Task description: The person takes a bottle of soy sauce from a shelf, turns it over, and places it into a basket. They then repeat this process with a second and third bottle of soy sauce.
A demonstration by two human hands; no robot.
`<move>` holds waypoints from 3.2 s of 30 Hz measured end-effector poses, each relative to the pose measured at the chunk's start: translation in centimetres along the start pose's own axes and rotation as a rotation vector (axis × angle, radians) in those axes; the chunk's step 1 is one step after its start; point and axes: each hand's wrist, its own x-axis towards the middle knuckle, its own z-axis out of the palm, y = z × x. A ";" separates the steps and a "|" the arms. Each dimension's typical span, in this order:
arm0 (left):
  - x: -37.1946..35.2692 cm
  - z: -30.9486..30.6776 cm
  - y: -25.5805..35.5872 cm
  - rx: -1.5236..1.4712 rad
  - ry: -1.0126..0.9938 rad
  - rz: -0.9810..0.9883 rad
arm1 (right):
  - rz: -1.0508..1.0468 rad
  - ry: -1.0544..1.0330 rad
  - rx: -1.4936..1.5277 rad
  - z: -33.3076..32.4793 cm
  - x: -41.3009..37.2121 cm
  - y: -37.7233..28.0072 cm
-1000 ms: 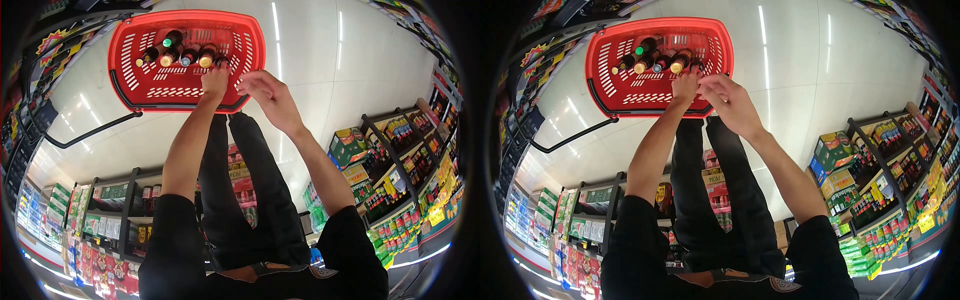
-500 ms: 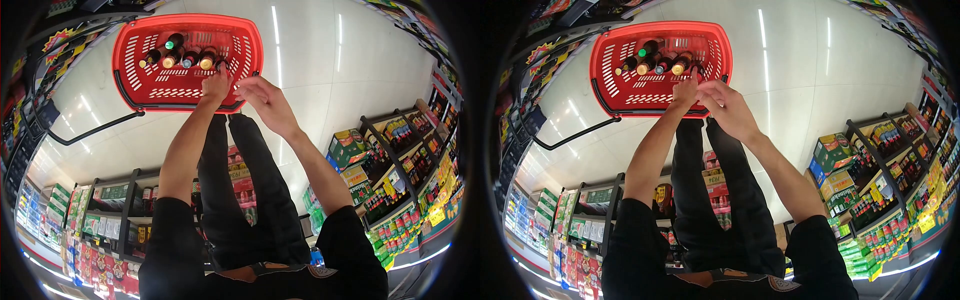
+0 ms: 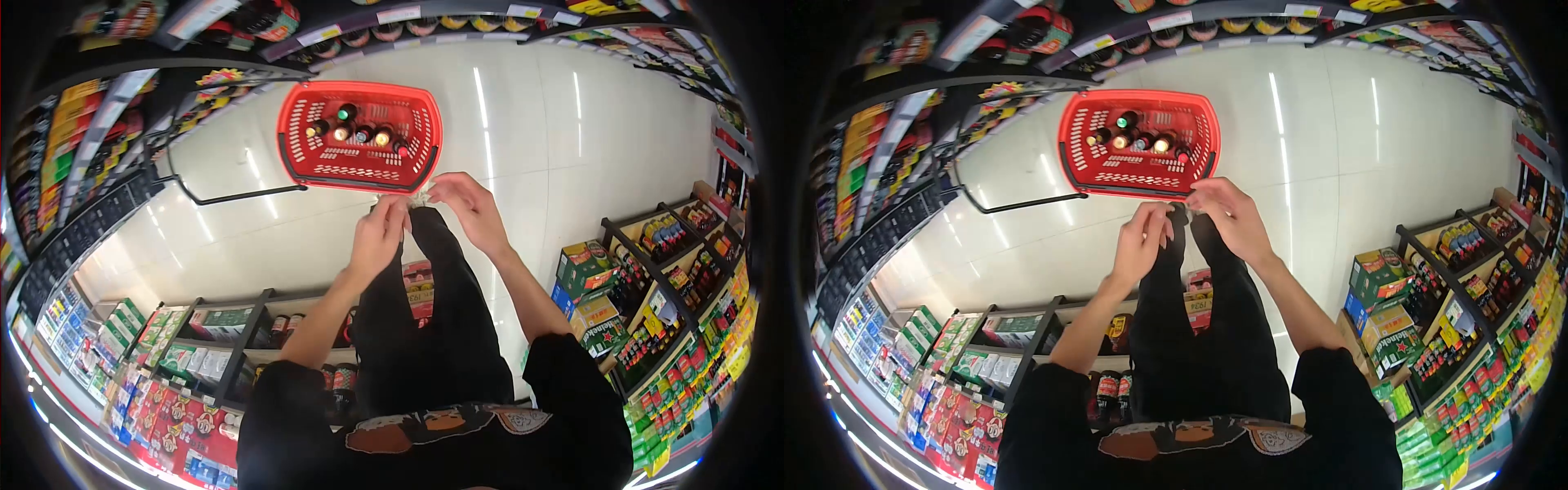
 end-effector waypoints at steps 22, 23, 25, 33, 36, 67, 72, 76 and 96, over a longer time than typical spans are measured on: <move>-20.9 -4.1 22.4 -0.152 0.273 0.276 | -0.445 -0.126 0.164 8.7 -15.4 -20.0; -20.8 -4.4 22.7 -0.144 0.282 0.283 | -0.448 -0.128 0.167 8.9 -15.5 -20.3; -20.4 -5.1 23.0 -0.131 0.292 0.299 | -0.442 -0.111 0.142 9.3 -15.3 -21.1; -17.1 -8.9 25.1 0.047 0.145 0.428 | -0.552 0.023 0.132 9.5 -14.2 -23.6; -15.8 -9.6 25.4 0.082 0.094 0.492 | -0.529 0.076 0.104 9.3 -14.8 -24.1; -5.6 14.5 34.7 -0.478 0.026 0.326 | -0.755 0.250 -0.613 -18.2 12.3 -40.0; -4.7 15.1 35.9 -0.462 0.088 0.328 | -0.723 0.143 -0.489 -17.6 14.1 -41.2; -4.3 15.1 36.1 -0.434 0.125 0.304 | -0.607 0.174 -0.626 -17.8 14.2 -42.0; -3.5 14.5 37.4 -0.480 0.145 0.326 | -0.631 0.073 -0.669 -18.4 8.5 -40.1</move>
